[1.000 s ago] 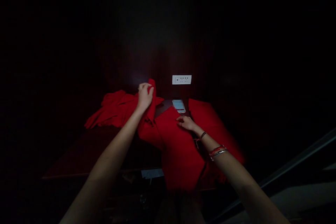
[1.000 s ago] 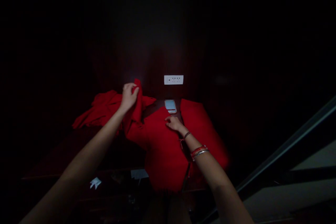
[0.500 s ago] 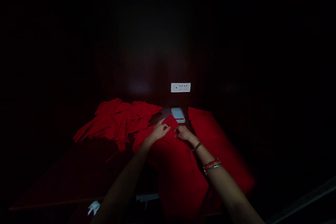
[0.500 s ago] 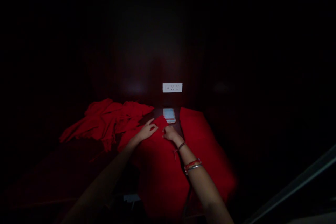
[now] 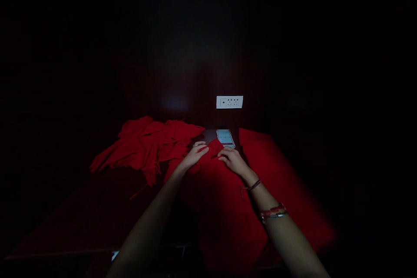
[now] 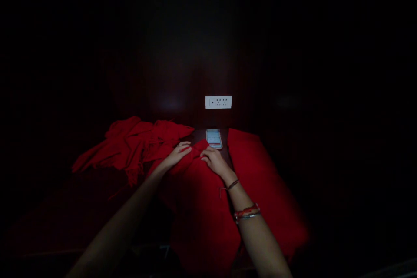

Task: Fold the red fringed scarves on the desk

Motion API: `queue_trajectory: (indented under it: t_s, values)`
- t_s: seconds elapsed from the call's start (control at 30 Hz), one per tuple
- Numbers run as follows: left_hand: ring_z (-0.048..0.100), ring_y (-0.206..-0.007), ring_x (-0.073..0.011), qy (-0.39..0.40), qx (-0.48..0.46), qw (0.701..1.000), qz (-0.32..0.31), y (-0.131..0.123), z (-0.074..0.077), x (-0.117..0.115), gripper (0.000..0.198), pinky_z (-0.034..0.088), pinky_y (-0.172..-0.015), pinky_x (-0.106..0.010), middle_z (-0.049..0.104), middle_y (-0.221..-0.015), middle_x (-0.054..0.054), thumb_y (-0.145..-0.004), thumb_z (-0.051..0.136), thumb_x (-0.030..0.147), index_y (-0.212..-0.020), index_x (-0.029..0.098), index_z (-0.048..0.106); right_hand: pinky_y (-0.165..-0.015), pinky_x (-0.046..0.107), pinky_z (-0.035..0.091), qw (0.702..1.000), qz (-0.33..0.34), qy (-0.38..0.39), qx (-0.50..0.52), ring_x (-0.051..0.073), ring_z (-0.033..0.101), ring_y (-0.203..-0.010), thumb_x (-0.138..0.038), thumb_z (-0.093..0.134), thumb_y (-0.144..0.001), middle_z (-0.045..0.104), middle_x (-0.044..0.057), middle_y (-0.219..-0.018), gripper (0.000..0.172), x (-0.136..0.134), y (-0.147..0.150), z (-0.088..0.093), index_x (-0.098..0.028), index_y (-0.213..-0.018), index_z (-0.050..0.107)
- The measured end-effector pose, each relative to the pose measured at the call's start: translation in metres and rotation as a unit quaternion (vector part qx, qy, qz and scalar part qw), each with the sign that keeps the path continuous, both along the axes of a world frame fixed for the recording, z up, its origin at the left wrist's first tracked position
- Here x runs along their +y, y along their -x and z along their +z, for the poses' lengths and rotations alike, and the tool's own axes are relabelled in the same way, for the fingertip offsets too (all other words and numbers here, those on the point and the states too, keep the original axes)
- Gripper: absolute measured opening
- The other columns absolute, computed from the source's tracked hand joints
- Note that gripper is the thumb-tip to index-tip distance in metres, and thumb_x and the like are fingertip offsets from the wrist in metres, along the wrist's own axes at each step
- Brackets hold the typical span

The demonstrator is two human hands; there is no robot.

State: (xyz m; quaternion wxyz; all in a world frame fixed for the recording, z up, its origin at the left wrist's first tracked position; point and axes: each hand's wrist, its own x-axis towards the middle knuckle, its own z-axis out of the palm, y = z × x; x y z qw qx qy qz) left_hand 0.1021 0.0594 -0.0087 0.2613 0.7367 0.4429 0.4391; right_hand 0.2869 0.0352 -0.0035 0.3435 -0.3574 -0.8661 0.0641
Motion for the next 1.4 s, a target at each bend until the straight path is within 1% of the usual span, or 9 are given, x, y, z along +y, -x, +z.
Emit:
queue_trajectory:
  t_s: [0.17, 0.37, 0.57, 0.67, 0.83, 0.97, 1.1, 1.27, 1.4]
  values:
    - [0.049, -0.074, -0.0133, 0.053, 0.009, 0.991, -0.120, -0.007, -0.008, 0.002, 0.020, 0.037, -0.076, -0.026, 0.054, -0.075, -0.001, -0.074, 0.040, 0.033, -0.070, 0.017, 0.051, -0.072, 0.025, 0.036, 0.998, -0.001, -0.034, 0.050, 0.013, 0.047, -0.078, -0.017, 0.044, -0.076, 0.050, 0.004, -0.081, 0.012, -0.004, 0.001, 0.001, -0.018, -0.077, 0.056]
    - [0.046, -0.064, -0.0107, 0.052, -0.002, 0.992, -0.116, -0.007, -0.010, 0.005, 0.018, 0.039, -0.065, -0.023, 0.048, -0.064, 0.003, -0.075, 0.037, 0.032, -0.067, 0.018, 0.045, -0.069, 0.024, 0.036, 0.998, -0.007, -0.023, 0.062, 0.013, 0.049, -0.073, -0.016, 0.043, -0.076, 0.055, 0.003, -0.076, 0.011, 0.001, 0.006, -0.003, -0.018, -0.077, 0.053]
    - [0.048, -0.078, -0.0167, -0.108, 0.220, 0.967, 0.072, -0.018, 0.012, -0.020, 0.009, 0.036, -0.070, -0.026, 0.050, -0.082, -0.004, -0.069, 0.052, 0.026, -0.073, 0.018, 0.051, -0.068, 0.024, 0.036, 0.998, -0.039, -0.034, 0.029, 0.013, 0.049, -0.072, -0.013, 0.044, -0.075, 0.055, 0.003, -0.074, 0.009, 0.006, 0.006, -0.008, -0.017, -0.073, 0.052]
    - [0.051, -0.077, -0.0190, -0.090, 0.244, 0.959, 0.111, -0.020, 0.024, -0.035, 0.015, 0.035, -0.069, -0.026, 0.054, -0.078, -0.005, -0.074, 0.045, 0.033, -0.077, 0.019, 0.052, -0.069, 0.023, 0.036, 0.997, -0.049, -0.038, 0.042, 0.014, 0.050, -0.073, -0.013, 0.045, -0.074, 0.056, 0.003, -0.075, 0.009, 0.005, 0.005, -0.007, -0.017, -0.074, 0.052]
    - [0.053, -0.078, -0.0200, 0.010, 0.211, 0.977, 0.011, -0.010, 0.024, -0.037, 0.024, 0.036, -0.069, -0.025, 0.057, -0.083, -0.004, -0.067, 0.053, 0.034, -0.086, 0.021, 0.051, -0.069, 0.023, 0.036, 0.997, -0.037, -0.040, 0.054, 0.014, 0.050, -0.074, -0.014, 0.044, -0.074, 0.057, 0.003, -0.076, 0.009, 0.001, 0.005, -0.004, -0.018, -0.074, 0.052]
    - [0.050, -0.083, -0.0158, 0.001, 0.071, 0.994, 0.082, -0.005, 0.016, -0.021, 0.031, 0.036, -0.073, -0.025, 0.053, -0.089, -0.004, -0.063, 0.049, 0.009, -0.092, 0.019, 0.044, -0.067, 0.022, 0.036, 0.996, -0.041, -0.039, 0.071, 0.013, 0.050, -0.072, -0.016, 0.044, -0.075, 0.056, 0.003, -0.075, 0.009, 0.000, 0.005, -0.002, -0.018, -0.073, 0.052]
    - [0.050, -0.073, -0.0106, 0.044, -0.087, 0.990, 0.097, -0.013, 0.009, -0.008, 0.027, 0.039, -0.068, -0.023, 0.050, -0.078, 0.000, -0.066, 0.046, 0.009, -0.091, 0.017, 0.038, -0.066, 0.022, 0.036, 0.994, -0.058, -0.040, 0.088, 0.013, 0.050, -0.071, -0.017, 0.044, -0.075, 0.056, 0.003, -0.074, 0.008, 0.001, 0.005, -0.001, -0.018, -0.073, 0.052]
    - [0.050, -0.068, -0.0103, 0.111, -0.001, 0.994, 0.006, -0.029, 0.006, -0.001, 0.006, 0.040, -0.065, -0.023, 0.051, -0.070, 0.001, -0.069, 0.045, 0.013, -0.074, 0.016, 0.043, -0.066, 0.022, 0.036, 0.996, -0.044, -0.030, 0.078, 0.013, 0.050, -0.070, -0.015, 0.045, -0.073, 0.057, 0.003, -0.074, 0.008, 0.001, 0.006, -0.001, -0.018, -0.073, 0.052]
    - [0.052, -0.073, -0.0148, 0.097, 0.053, 0.994, 0.021, -0.033, 0.007, -0.004, 0.009, 0.040, -0.067, -0.026, 0.052, -0.073, -0.002, -0.065, 0.051, 0.012, -0.072, 0.015, 0.046, -0.066, 0.021, 0.036, 0.995, -0.060, -0.028, 0.077, 0.013, 0.051, -0.069, -0.014, 0.045, -0.073, 0.057, 0.002, -0.073, 0.008, 0.002, 0.006, -0.003, -0.017, -0.071, 0.052]
